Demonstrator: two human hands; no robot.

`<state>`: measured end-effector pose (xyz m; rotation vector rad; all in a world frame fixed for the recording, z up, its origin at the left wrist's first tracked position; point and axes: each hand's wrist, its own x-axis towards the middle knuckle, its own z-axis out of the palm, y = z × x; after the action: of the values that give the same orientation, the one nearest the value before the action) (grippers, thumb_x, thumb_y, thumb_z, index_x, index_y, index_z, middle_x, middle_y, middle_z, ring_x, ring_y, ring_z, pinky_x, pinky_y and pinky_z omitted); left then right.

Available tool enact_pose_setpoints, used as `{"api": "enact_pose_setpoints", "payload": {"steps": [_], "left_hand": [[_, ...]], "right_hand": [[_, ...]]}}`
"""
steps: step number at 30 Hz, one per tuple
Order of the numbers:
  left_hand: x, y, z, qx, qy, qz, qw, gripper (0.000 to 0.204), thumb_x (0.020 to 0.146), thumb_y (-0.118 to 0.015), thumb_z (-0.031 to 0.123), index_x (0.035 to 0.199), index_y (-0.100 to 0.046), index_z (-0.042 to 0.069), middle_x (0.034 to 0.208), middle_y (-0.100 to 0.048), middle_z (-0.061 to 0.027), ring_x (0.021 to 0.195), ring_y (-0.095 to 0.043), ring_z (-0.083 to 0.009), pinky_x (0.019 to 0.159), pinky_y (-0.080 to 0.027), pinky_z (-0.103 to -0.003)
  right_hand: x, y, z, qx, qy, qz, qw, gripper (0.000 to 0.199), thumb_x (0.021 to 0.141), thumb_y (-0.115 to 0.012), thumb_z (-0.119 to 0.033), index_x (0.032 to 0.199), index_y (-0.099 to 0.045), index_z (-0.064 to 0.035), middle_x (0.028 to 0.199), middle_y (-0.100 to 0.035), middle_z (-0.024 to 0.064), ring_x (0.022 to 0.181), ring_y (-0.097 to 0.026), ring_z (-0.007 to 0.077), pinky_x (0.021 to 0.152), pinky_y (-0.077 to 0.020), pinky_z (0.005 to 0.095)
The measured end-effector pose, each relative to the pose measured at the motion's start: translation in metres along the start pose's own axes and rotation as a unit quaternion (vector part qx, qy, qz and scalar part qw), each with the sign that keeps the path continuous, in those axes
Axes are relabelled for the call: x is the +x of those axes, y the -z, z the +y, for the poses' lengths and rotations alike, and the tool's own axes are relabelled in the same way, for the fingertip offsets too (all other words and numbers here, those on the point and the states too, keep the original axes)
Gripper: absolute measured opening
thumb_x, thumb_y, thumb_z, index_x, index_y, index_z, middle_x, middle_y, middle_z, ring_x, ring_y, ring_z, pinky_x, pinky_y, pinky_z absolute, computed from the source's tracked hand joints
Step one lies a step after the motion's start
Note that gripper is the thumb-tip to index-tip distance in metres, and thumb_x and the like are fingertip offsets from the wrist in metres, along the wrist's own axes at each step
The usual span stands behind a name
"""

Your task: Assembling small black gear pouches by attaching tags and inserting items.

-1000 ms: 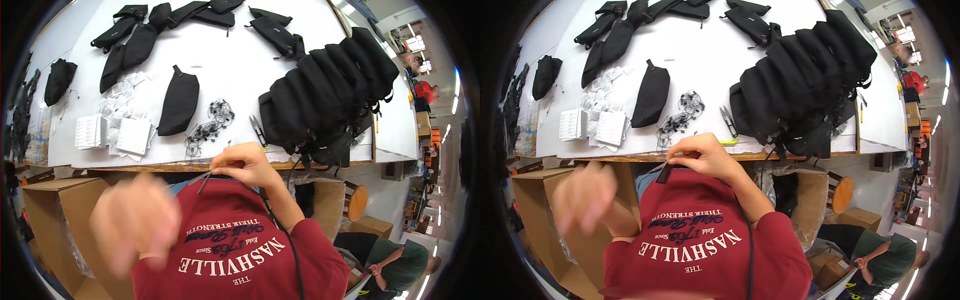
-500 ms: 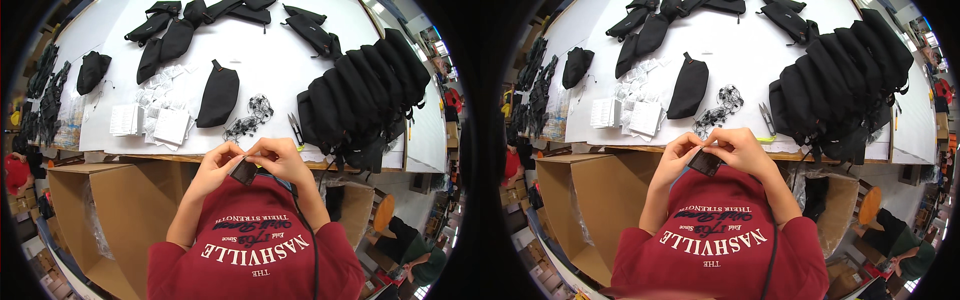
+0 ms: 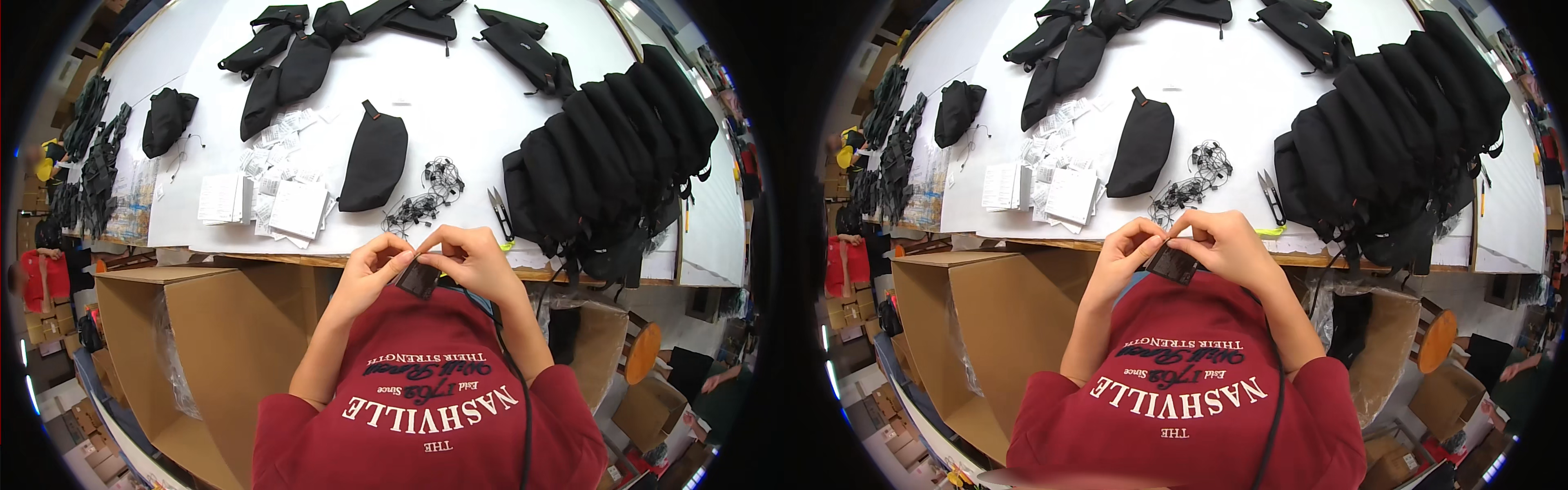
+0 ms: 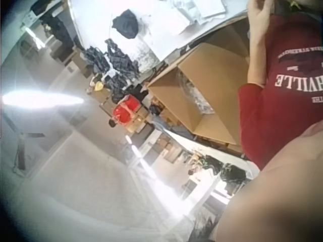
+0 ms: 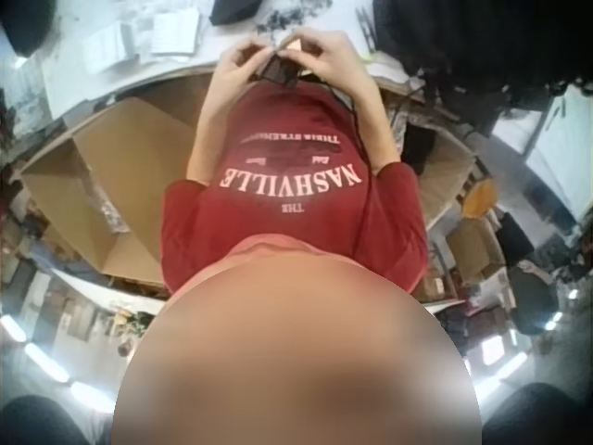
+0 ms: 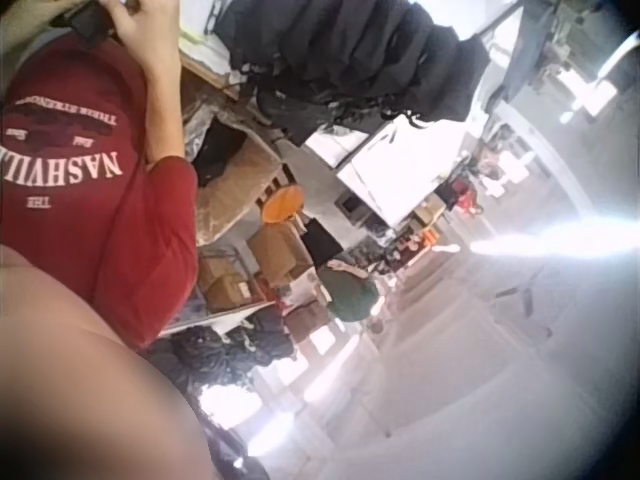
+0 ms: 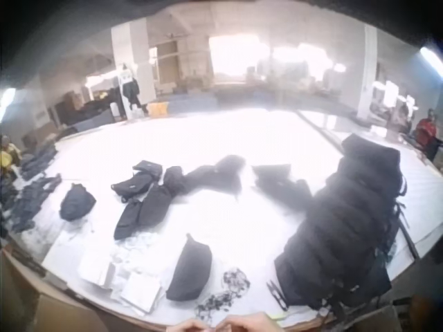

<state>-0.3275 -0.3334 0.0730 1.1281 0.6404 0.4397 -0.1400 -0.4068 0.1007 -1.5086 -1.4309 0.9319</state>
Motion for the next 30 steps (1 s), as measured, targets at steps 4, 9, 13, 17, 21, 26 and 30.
{"api": "enact_pose_setpoints", "payload": {"steps": [4, 9, 13, 17, 21, 26, 30], "left_hand": [[0.000, -0.003, 0.003, -0.024, 0.015, -0.004, 1.000, 0.012, 0.092, -0.062, 0.015, 0.093, -0.061, 0.003, 0.083, -0.059, 0.0033, 0.075, -0.051, -0.0017, 0.066, -0.040, -0.017], [0.003, 0.001, 0.001, -0.043, 0.022, -0.026, 0.998, 0.012, 0.092, -0.062, 0.014, 0.094, -0.061, 0.002, 0.084, -0.060, 0.0019, 0.077, -0.053, -0.0034, 0.068, -0.043, -0.019], [0.002, 0.005, -0.003, -0.047, 0.020, -0.054, 0.997, 0.011, 0.092, -0.060, 0.013, 0.094, -0.061, 0.002, 0.085, -0.061, 0.0000, 0.078, -0.056, -0.0055, 0.070, -0.046, -0.021], [-0.002, -0.003, 0.003, -0.047, -0.016, -0.007, 0.999, 0.010, 0.093, -0.059, 0.011, 0.094, -0.060, 0.002, 0.085, -0.061, -0.0014, 0.079, -0.059, -0.0071, 0.070, -0.048, -0.022], [0.002, -0.010, 0.012, -0.063, -0.101, 0.054, 0.991, 0.006, 0.094, -0.056, 0.007, 0.094, -0.059, 0.002, 0.086, -0.061, -0.0026, 0.076, -0.061, -0.0081, 0.067, -0.049, -0.021], [0.006, -0.029, 0.061, 0.118, -0.274, 0.077, 0.951, 0.014, 0.089, -0.057, 0.012, 0.095, -0.058, -0.001, 0.101, -0.059, -0.0118, 0.097, -0.058, -0.0198, 0.082, -0.046, -0.034], [-0.042, -0.072, 0.110, -0.227, -0.329, -0.266, 0.877, 0.039, 0.091, -0.052, 0.042, 0.103, -0.062, 0.006, 0.117, -0.058, -0.0157, 0.107, -0.051, -0.0425, 0.082, -0.042, -0.049]], "right_hand": [[-0.002, -0.001, 0.001, 0.035, -0.007, -0.005, 0.999, 0.013, 0.076, -0.073, -0.005, 0.088, -0.068, -0.0049, 0.049, -0.036, -0.0028, 0.046, -0.029, 0.0051, 0.044, -0.0242, 0.0241], [-0.002, 0.003, 0.004, 0.065, -0.018, -0.032, 0.997, 0.011, 0.077, -0.072, -0.004, 0.087, -0.068, -0.0034, 0.053, -0.044, -0.0028, 0.048, -0.035, 0.0033, 0.045, -0.0261, 0.0224], [-0.005, -0.002, 0.009, 0.116, -0.024, -0.049, 0.992, 0.008, 0.079, -0.071, -0.005, 0.086, -0.068, -0.0029, 0.064, -0.056, -0.0003, 0.053, -0.044, 0.0024, 0.047, -0.0302, 0.0201], [-0.003, -0.004, 0.008, 0.159, -0.056, -0.055, 0.984, 0.007, 0.083, -0.068, -0.006, 0.087, -0.064, -0.0015, 0.073, -0.062, 0.0022, 0.059, -0.052, 0.0028, 0.051, -0.0361, 0.0191], [0.000, -0.003, 0.008, 0.107, -0.076, -0.093, 0.987, 0.009, 0.088, -0.064, -0.007, 0.090, -0.059, -0.0001, 0.073, -0.061, 0.0011, 0.060, -0.053, 0.0040, 0.053, -0.0397, 0.0196], [-0.005, -0.006, 0.010, 0.155, -0.064, -0.051, 0.984, 0.011, 0.087, -0.064, -0.012, 0.086, -0.060, -0.0019, 0.062, -0.056, -0.0023, 0.055, -0.046, 0.0032, 0.051, -0.0368, 0.0213], [-0.007, -0.006, 0.010, 0.160, -0.091, -0.047, 0.982, 0.010, 0.087, -0.066, -0.010, 0.086, -0.061, -0.0010, 0.067, -0.058, -0.0011, 0.058, -0.049, 0.0024, 0.052, -0.0379, 0.0192]]}}
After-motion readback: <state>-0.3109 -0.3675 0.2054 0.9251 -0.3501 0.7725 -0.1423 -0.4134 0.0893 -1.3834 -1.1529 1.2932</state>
